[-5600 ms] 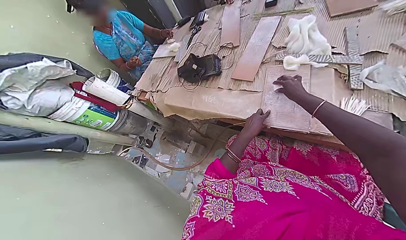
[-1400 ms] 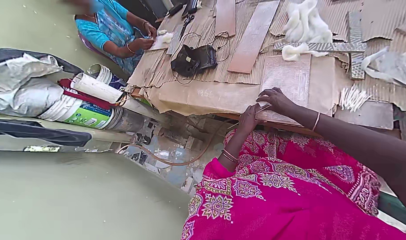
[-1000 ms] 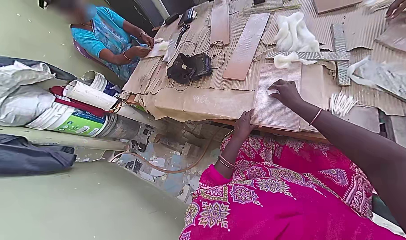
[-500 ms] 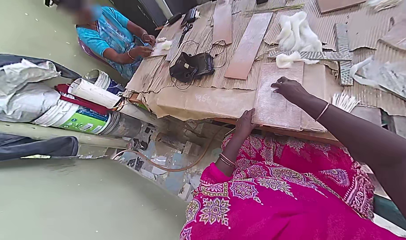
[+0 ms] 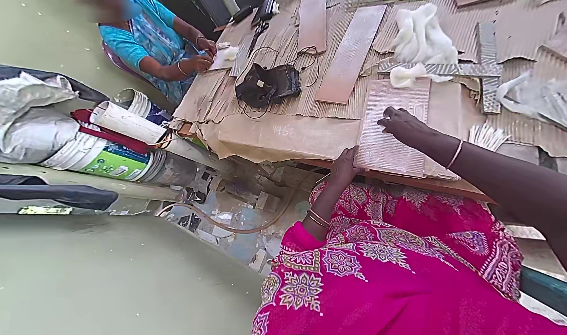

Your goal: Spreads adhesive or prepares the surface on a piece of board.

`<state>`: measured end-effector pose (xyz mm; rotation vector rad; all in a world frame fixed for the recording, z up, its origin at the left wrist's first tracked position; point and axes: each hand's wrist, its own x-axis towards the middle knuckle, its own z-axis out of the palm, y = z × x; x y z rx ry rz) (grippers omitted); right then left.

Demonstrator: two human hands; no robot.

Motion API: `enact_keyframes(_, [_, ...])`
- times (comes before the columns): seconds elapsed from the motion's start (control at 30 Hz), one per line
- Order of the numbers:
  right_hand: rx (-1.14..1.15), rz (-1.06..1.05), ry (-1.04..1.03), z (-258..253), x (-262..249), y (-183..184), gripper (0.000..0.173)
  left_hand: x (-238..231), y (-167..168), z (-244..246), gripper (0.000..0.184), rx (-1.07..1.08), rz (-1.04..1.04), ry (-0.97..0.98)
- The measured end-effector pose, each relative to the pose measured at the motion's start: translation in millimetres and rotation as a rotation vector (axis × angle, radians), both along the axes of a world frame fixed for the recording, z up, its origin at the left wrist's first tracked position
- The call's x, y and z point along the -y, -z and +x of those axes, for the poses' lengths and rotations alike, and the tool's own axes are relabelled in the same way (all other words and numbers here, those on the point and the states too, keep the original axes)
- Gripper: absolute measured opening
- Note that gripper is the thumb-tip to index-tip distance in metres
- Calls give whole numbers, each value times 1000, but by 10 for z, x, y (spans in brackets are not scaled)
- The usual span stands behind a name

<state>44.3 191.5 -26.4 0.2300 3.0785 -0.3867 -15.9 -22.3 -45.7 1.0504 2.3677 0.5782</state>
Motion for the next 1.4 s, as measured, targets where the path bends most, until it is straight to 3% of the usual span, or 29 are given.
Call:
enact_keyframes(0.17, [-36, 59, -100, 295, 182, 55, 19, -3, -2, -6, 77, 0, -7, 7])
enact_keyframes(0.33, [-16, 43, 249, -210, -473, -53, 24, -1, -23, 24, 77, -3, -18, -4])
enact_keyframes(0.4, [-5, 28, 329, -310, -516, -81, 24, -6, -12, 8, 76, -11, -17, -4])
enact_keyframes(0.47, [1, 27, 281, -203, -310, -25, 25, -3, -1, -7, 76, -8, -22, 0])
enact_keyframes(0.63, [-127, -37, -102, 596, 413, 150, 23, 18, -47, 20, 75, -13, -2, 21])
enact_keyframes(0.7, [-181, -29, -71, 656, 197, 164, 24, 107, -191, 121, 73, -1, 47, 2])
enact_keyframes(0.87, [-147, -8, 322, 272, -725, 35, 32, 176, -306, 232, 72, 8, 99, -29])
enact_keyframes(0.97, [-80, 2, 365, 321, -458, 41, 30, 124, -247, 147, 73, 9, 40, -27])
enact_keyframes(1.1, [41, 63, 258, 908, 286, 25, 27, 16, -3, -31, 78, -6, -41, 12])
enact_keyframes(1.2, [5, 56, 191, 1114, 390, 18, 29, 4, -23, -41, 78, 0, -36, 10])
enact_keyframes(1.4, [-69, 4, 331, 509, -267, 111, 32, -10, -9, -19, 77, -8, -30, -6])
